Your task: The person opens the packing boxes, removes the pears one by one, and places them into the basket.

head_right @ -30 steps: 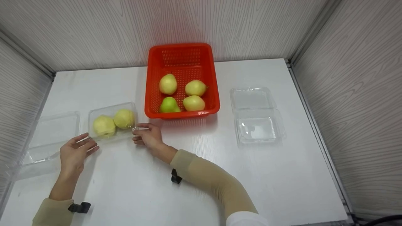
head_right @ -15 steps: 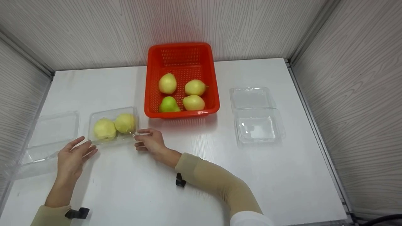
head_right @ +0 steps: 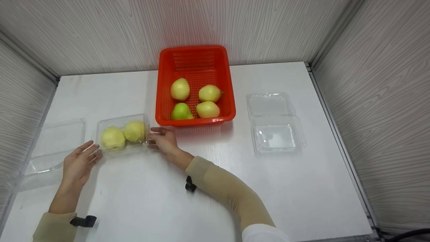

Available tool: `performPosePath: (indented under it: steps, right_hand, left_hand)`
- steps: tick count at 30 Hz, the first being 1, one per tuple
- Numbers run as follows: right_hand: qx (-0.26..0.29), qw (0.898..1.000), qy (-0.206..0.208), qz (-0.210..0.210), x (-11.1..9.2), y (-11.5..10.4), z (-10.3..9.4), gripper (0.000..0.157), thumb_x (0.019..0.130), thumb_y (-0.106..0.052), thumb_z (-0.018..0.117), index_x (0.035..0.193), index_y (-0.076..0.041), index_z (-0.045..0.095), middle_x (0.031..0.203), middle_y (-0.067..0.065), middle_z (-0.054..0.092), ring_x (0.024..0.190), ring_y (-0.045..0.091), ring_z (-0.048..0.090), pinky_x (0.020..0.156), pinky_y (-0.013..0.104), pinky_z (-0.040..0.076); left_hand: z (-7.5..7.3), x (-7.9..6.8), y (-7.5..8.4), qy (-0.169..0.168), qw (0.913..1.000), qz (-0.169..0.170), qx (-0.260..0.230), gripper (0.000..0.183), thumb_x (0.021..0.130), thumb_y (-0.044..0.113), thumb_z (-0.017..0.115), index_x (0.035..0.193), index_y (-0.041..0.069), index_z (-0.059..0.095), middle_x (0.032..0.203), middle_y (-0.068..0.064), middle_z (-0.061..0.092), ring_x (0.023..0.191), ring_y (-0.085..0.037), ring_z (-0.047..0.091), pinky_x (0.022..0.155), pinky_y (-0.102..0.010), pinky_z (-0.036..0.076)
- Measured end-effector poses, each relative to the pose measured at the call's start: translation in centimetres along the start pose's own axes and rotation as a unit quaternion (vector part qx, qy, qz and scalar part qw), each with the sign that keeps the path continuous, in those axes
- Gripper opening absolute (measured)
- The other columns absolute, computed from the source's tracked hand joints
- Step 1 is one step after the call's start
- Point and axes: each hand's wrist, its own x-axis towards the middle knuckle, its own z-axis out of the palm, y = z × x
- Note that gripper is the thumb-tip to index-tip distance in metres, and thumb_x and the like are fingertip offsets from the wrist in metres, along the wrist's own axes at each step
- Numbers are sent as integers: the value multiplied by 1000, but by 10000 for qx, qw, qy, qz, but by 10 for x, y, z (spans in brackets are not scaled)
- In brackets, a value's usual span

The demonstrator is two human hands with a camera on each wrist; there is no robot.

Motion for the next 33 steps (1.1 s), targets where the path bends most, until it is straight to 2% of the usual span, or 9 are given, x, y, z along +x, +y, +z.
performPosePath:
  steps: [6,11,17,23,28,33]
  right_hand:
    - [96,9997,-154,169,4,-3,-3,41,97,1,68,138,4,62,89,2,68,70,12,71,68,24,65]
    - [43,9996,-171,225,4,-2,-6,40,96,2,68,136,1,65,89,2,71,70,12,71,68,25,65]
    - [-30,9994,-185,293,-2,-1,-10,40,95,2,68,135,0,66,90,1,70,72,13,70,68,26,65]
    - [-144,9990,-267,323,-10,0,-16,41,94,1,69,135,-2,65,94,3,71,75,15,71,71,29,67]
    - [-182,9988,-331,318,-16,1,-22,43,94,1,69,136,-1,64,92,2,71,73,14,71,69,28,66]
    - [-175,9986,-374,343,-22,2,-29,45,94,2,68,138,0,63,91,0,71,72,13,71,68,29,66]
  left_hand:
    - [1,3,1,-36,9998,54,199,54,105,16,64,154,1,47,111,7,65,98,-5,67,93,-15,61]
    - [2,1,-1,-50,9999,48,123,53,103,15,68,150,0,50,103,9,67,92,-6,68,88,-16,62]
    - [3,-5,-3,-95,9999,-17,96,54,100,17,73,147,0,52,97,10,70,89,-5,69,86,-17,63]
    - [2,-11,-7,-216,9996,-118,117,52,101,15,72,147,2,51,98,11,69,93,-7,69,88,-18,63]
    - [1,-17,-12,-342,9993,-151,16,57,98,17,75,148,2,51,98,11,70,90,-7,69,88,-20,64]
    - [1,-22,-16,-446,9988,-170,-69,49,100,12,73,144,2,52,93,12,71,87,-7,70,86,-21,65]
